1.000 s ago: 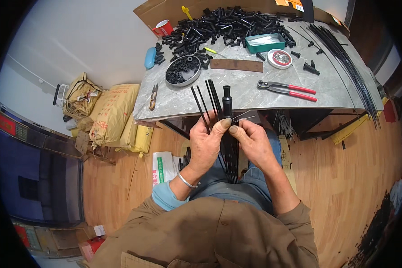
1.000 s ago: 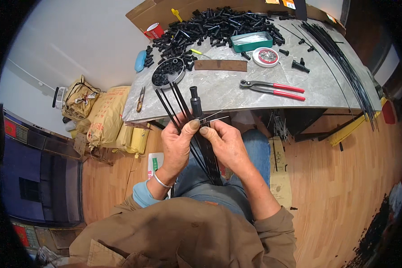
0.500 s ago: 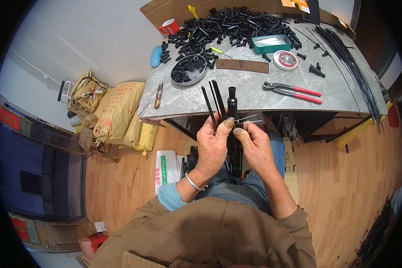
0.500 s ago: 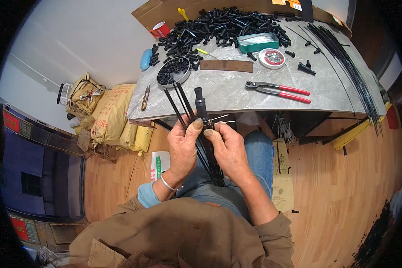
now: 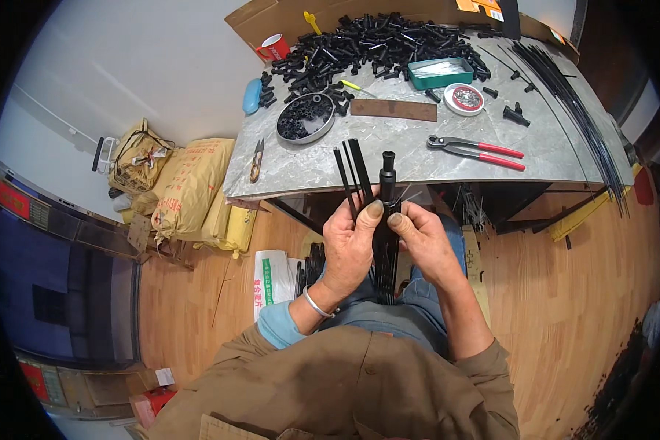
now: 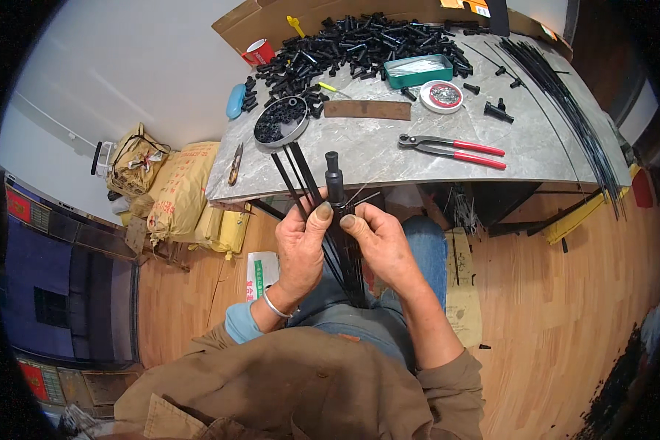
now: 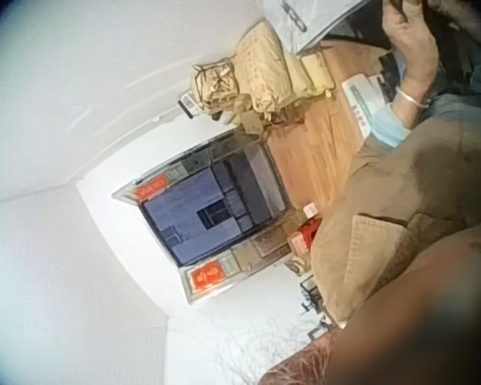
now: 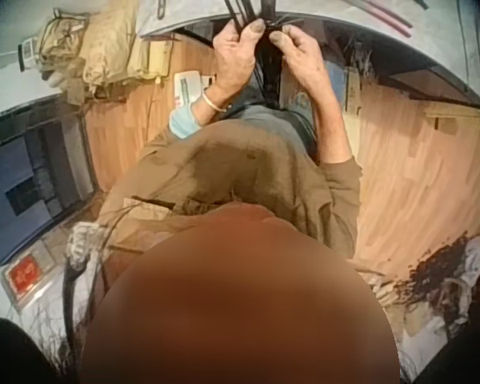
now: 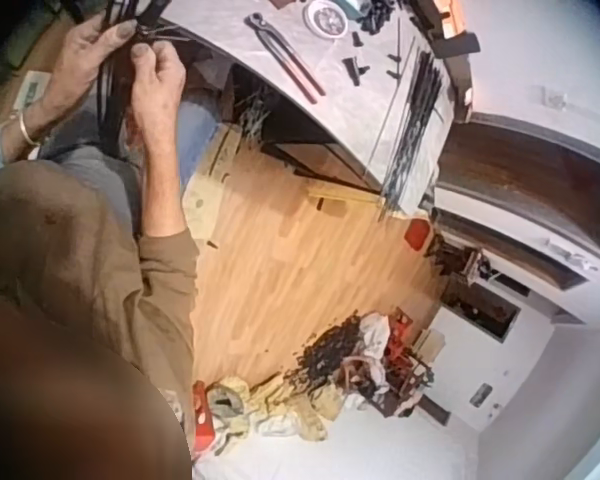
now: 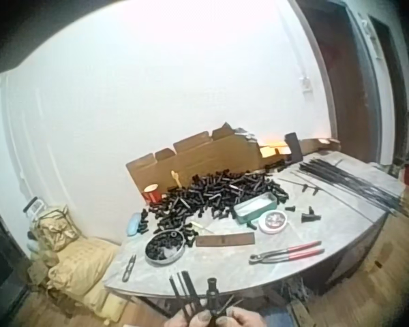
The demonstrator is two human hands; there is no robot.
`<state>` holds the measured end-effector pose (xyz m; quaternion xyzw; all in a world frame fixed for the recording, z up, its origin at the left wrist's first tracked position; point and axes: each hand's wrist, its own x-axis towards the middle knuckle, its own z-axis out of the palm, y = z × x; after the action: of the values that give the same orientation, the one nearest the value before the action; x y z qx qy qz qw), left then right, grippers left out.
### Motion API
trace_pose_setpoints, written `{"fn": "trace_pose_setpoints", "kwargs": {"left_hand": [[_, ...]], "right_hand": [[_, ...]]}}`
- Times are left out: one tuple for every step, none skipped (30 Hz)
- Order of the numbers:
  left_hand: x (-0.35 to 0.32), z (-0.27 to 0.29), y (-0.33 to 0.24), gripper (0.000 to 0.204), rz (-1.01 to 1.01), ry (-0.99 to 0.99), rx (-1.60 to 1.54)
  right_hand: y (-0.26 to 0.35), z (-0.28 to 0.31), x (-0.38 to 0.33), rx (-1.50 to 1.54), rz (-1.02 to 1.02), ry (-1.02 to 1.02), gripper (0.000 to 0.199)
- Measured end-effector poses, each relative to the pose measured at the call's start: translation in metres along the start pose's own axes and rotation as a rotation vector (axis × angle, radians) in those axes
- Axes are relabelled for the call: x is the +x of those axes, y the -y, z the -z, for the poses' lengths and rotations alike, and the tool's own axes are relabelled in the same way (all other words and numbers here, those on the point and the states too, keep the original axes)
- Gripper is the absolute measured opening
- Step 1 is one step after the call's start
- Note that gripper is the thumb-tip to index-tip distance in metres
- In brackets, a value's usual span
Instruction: Bundling a set of black rods together with zip ties and trimming the ends using pliers.
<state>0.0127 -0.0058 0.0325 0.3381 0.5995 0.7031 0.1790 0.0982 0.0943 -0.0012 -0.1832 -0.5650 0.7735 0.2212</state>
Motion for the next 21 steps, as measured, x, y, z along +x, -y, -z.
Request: {"fn": "trace_pose_setpoints", "kwargs": {"left_hand": [[0.000, 0.001, -0.001, 0.032, -0.011, 0.002, 0.029], [0.000, 0.001, -0.001, 0.032, -0.012, 0.002, 0.029], [0.000, 0.002, -0.002, 0.032, 0.005, 0.020, 0.026], [0.001, 0.001, -0.002, 0.032, 0.019, 0.035, 0.022], [0.002, 0.002, -0.001, 0.032, 0.016, 0.033, 0.021], [0.002, 0.003, 0.002, 0.032, 0.028, 0.025, 0.013], [0.001, 0.005, 0.003, 0.032, 0.044, 0.019, 0.007], [0.001, 0.005, 0.002, 0.032, 0.044, 0.019, 0.008], [0.002, 0.006, 0.002, 0.033, 0.045, 0.021, 0.027], [0.004, 0.006, 0.001, 0.034, 0.044, 0.024, 0.046], [0.007, 0.008, 0.000, 0.034, 0.041, 0.024, 0.046], [0.011, 0.012, -0.002, 0.033, -0.010, 0.084, 0.178], [0.014, 0.015, -0.003, 0.033, -0.055, 0.145, 0.310], [0.013, 0.014, -0.007, 0.033, -0.053, 0.145, 0.310], [0.012, 0.011, -0.014, 0.031, 0.031, 0.147, 0.335], [0.010, 0.010, -0.020, 0.029, 0.111, 0.143, 0.359], [0.009, 0.012, -0.021, 0.028, 0.145, 0.114, 0.322], [0.009, 0.013, -0.018, 0.028, 0.143, 0.112, 0.322], [0.010, 0.015, -0.012, 0.029, 0.102, 0.110, 0.242], [0.012, 0.015, -0.009, 0.030, 0.061, 0.109, 0.163], [0.011, 0.011, -0.009, 0.025, 0.036, 0.057, 0.121]], "right_hand": [[-0.001, 0.001, 0.001, 0.057, -0.043, 0.027, 0.024], [-0.002, 0.001, 0.001, 0.057, -0.042, 0.027, 0.024], [-0.002, 0.001, -0.001, 0.036, -0.021, 0.017, 0.025], [-0.002, 0.001, -0.001, 0.012, 0.002, 0.009, 0.026], [0.000, -0.001, -0.003, 0.010, 0.004, 0.011, 0.026], [0.004, -0.005, -0.005, -0.054, 0.039, -0.033, 0.026], [0.006, -0.009, -0.007, -0.115, 0.072, -0.081, 0.027], [0.007, -0.011, -0.009, -0.114, 0.072, -0.081, 0.027], [0.008, -0.013, -0.010, -0.191, 0.096, -0.115, 0.027], [0.010, -0.013, -0.010, -0.270, 0.121, -0.150, 0.027], [0.012, -0.013, -0.011, -0.270, 0.124, -0.149, 0.027], [0.014, -0.013, -0.011, -0.279, 0.124, -0.158, 0.027], [0.014, -0.012, -0.010, -0.287, 0.120, -0.167, 0.028], [0.010, -0.013, -0.009, -0.287, 0.117, -0.168, 0.028], [0.004, -0.013, -0.007, -0.294, 0.160, -0.183, 0.028], [0.002, -0.014, -0.006, -0.304, 0.206, -0.195, 0.028], [0.004, -0.013, -0.007, -0.305, 0.208, -0.192, 0.028], [0.010, -0.013, -0.009, -0.278, 0.141, -0.146, 0.028], [0.014, -0.012, -0.009, -0.251, 0.076, -0.102, 0.028], [0.014, -0.013, -0.009, -0.252, 0.079, -0.102, 0.028], [0.014, -0.015, -0.010, -0.240, 0.075, -0.105, 0.028]]}}
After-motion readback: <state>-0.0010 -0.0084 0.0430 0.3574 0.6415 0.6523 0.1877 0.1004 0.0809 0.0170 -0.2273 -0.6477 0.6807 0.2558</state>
